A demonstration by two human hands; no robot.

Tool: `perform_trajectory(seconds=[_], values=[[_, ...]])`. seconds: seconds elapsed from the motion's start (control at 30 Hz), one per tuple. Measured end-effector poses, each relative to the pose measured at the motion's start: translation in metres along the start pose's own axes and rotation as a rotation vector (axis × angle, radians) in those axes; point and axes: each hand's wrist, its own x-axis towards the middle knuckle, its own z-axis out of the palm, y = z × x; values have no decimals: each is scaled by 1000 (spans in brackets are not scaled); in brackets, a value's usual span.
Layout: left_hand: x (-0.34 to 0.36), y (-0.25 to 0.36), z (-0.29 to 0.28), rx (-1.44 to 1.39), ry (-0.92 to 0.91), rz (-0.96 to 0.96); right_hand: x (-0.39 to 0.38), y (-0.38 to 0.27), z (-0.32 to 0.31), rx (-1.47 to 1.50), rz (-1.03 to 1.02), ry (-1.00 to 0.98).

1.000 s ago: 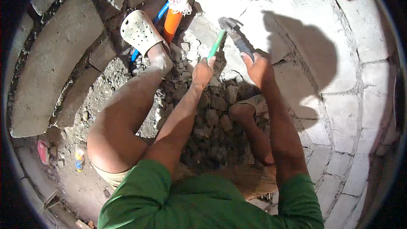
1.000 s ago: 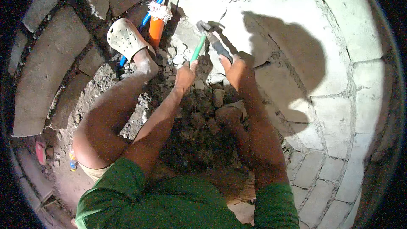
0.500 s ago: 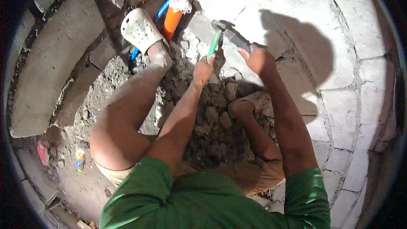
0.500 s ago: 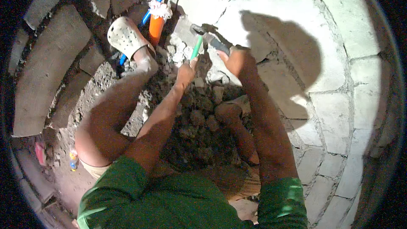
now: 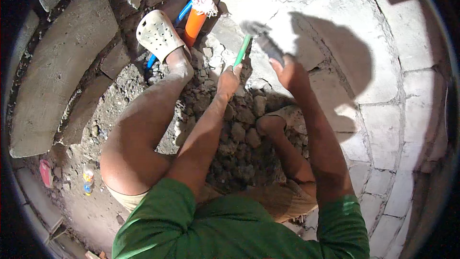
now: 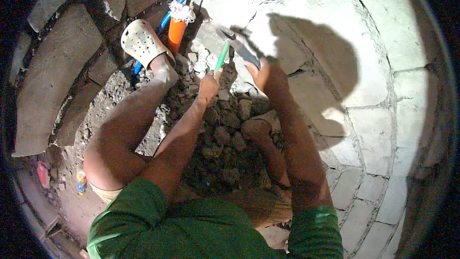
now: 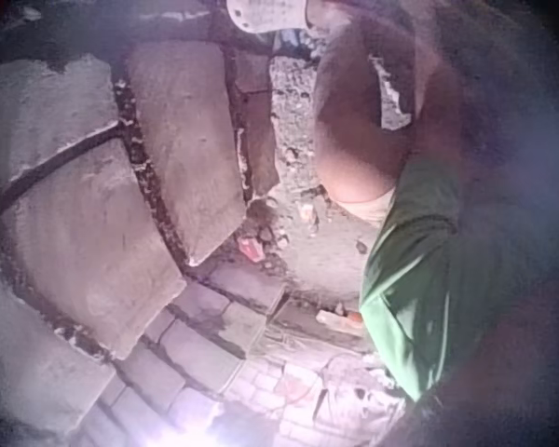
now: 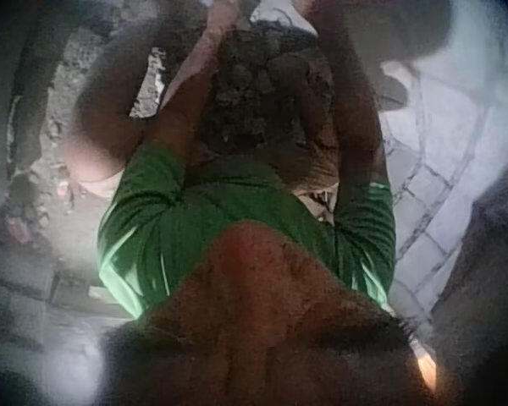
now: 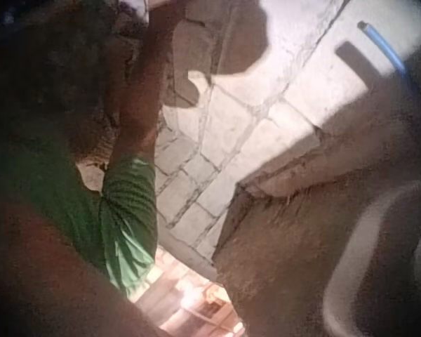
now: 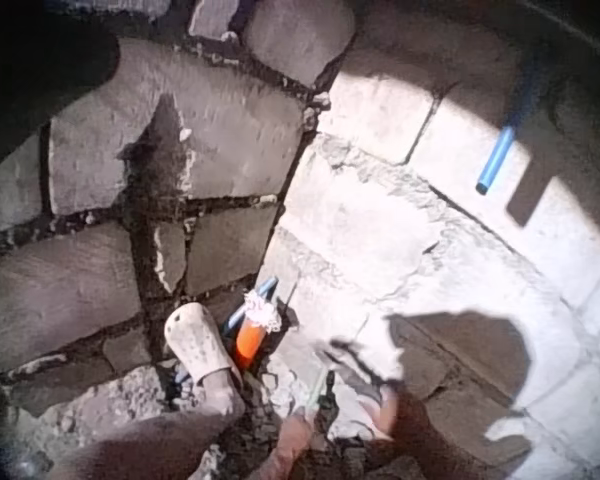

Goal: Installing or securing a pipe into a block wall using a hammer and metal pins.

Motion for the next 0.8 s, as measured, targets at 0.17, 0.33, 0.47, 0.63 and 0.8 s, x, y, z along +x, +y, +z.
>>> perform_trajectory(seconds=[0.17,0.33,0.47,0.63,0.8], values=[[-44,-56,3,123,-103,-99,-67,41,74,101,236,-10],[-54,-36,7,93,220,62,-200,89,150,-5,-57,82],[-45,1,-2,236,271,207,-271,86,188,360,228,-313],[-30,13,-10,285,257,246,-261,33,131,427,328,-331],[-11,19,2,286,184,254,-255,63,143,666,522,-211]])
